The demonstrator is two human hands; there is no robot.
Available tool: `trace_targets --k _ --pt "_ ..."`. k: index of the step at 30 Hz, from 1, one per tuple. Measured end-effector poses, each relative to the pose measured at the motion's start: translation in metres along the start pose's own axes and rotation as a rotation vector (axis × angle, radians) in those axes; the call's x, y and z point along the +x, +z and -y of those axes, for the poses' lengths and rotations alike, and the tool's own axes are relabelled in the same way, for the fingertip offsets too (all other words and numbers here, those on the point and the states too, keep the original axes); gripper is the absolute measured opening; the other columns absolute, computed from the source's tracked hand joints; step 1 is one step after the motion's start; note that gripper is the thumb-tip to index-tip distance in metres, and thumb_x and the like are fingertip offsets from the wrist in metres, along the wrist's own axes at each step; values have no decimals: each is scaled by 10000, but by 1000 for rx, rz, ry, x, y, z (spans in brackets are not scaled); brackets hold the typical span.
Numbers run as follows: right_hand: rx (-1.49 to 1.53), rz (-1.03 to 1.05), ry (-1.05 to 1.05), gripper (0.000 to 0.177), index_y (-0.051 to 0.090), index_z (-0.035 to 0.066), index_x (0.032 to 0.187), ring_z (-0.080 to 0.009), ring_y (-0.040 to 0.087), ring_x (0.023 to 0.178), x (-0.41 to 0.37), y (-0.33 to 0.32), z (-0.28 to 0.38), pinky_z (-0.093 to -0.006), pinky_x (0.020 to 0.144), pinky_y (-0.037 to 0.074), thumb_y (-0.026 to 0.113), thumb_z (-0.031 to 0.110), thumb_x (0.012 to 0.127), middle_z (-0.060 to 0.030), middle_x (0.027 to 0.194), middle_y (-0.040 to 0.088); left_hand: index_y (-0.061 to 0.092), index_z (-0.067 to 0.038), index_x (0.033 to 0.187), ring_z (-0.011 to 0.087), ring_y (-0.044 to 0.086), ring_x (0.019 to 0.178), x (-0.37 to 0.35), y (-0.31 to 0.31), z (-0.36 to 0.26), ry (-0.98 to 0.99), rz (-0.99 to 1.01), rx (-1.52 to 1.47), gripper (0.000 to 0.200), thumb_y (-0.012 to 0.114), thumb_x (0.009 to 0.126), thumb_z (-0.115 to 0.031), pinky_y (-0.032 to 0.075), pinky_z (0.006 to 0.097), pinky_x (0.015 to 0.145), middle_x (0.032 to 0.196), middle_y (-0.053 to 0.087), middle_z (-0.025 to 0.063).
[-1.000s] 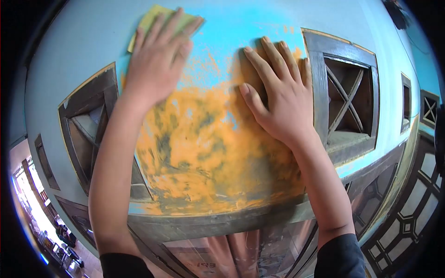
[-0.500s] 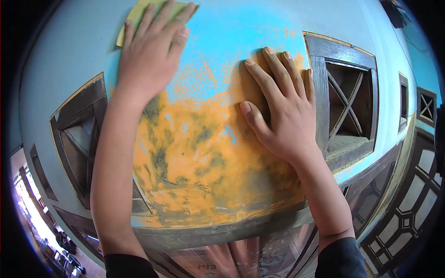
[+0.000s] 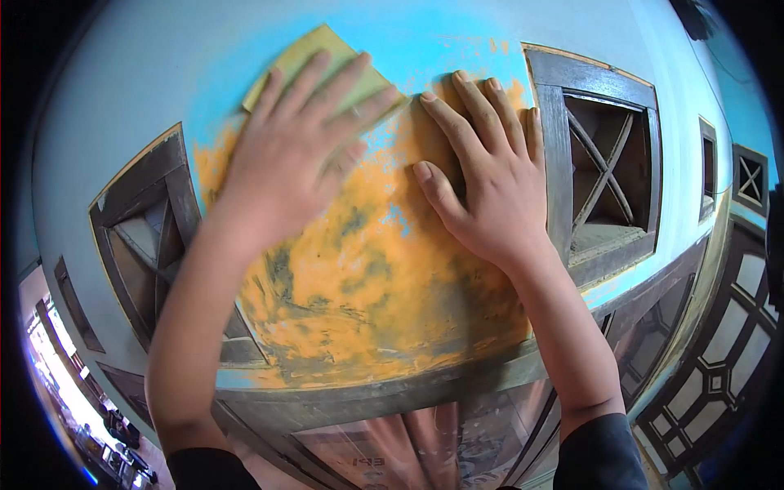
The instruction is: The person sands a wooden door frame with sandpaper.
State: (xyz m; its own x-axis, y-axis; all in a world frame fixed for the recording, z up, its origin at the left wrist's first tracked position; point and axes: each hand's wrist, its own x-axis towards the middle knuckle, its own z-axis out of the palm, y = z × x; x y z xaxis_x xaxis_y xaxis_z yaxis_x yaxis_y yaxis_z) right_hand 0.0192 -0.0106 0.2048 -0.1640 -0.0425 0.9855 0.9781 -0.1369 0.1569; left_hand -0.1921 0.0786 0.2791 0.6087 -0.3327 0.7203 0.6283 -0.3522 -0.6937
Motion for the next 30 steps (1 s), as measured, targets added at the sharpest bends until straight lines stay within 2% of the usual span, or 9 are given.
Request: trace_targets --k 3,10,14,15,21,24,25,28,30 --pt "29 1 -13 596 501 273 1498 -348 313 1510 0 2 -2 -632 1226 161 599 465 943 -83 1602 404 442 -307 1549 371 283 1521 23 7 57 -109 -132 83 476 414 1078 -370 160 609 1242 1649 347 61" --pt "20 16 2 598 490 293 1504 -353 305 1515 0 1 -1 -636 1225 150 596 470 943 -84 1610 393 435 -291 1557 327 284 1526 5 3 -3 2 3 -82 491 417 1077 -394 161 574 1253 1650 348 35" --pt "14 22 -4 600 487 285 1506 -352 304 1516 0 2 0 -634 1225 151 594 468 944 -83 1613 390 445 -295 1552 336 306 1515 15 17 58 -160 -182 121 484 418 1078 -388 169 564 1255 1637 372 31" --pt "6 23 -7 611 475 279 1514 -351 303 1516 0 2 -1 -633 1225 152 594 468 944 -82 1612 391 398 -321 1578 376 230 1544 16 14 58 -168 -151 106 503 386 1081 -400 132 578 1258 1678 296 35" --pt "32 -13 15 700 381 216 1565 -330 303 1519 1 3 -3 -627 1226 162 592 471 947 -72 1607 397 414 -328 1569 396 235 1538 17 3 13 74 15 -5 502 419 1070 -380 150 599 1248 1673 303 51" --pt "25 -24 8 718 368 199 1570 -321 303 1519 0 6 -4 -622 1228 163 595 473 947 -69 1605 399 277 -180 1614 280 81 1582 45 -27 24 -413 158 14 533 153 1127 -360 32 444 1298 1710 150 64" --pt "24 -27 8 720 368 196 1570 -319 304 1520 0 6 -3 -620 1229 163 597 474 947 -69 1604 400 265 -176 1616 263 56 1584 44 -22 39 -460 165 29 520 185 1125 -326 18 432 1297 1715 117 50" --pt "15 -14 11 736 350 198 1580 -318 302 1520 0 4 -2 -614 1232 164 604 469 945 -68 1601 404 424 -327 1565 393 240 1537 17 14 32 -85 -68 45 496 414 1071 -376 151 597 1249 1670 307 53" --pt "16 -17 20 754 331 195 1590 -317 302 1520 0 3 -2 -610 1233 165 609 463 943 -70 1596 411 462 -318 1536 333 310 1515 12 9 10 28 -61 9 474 442 1066 -372 199 578 1244 1633 374 69"
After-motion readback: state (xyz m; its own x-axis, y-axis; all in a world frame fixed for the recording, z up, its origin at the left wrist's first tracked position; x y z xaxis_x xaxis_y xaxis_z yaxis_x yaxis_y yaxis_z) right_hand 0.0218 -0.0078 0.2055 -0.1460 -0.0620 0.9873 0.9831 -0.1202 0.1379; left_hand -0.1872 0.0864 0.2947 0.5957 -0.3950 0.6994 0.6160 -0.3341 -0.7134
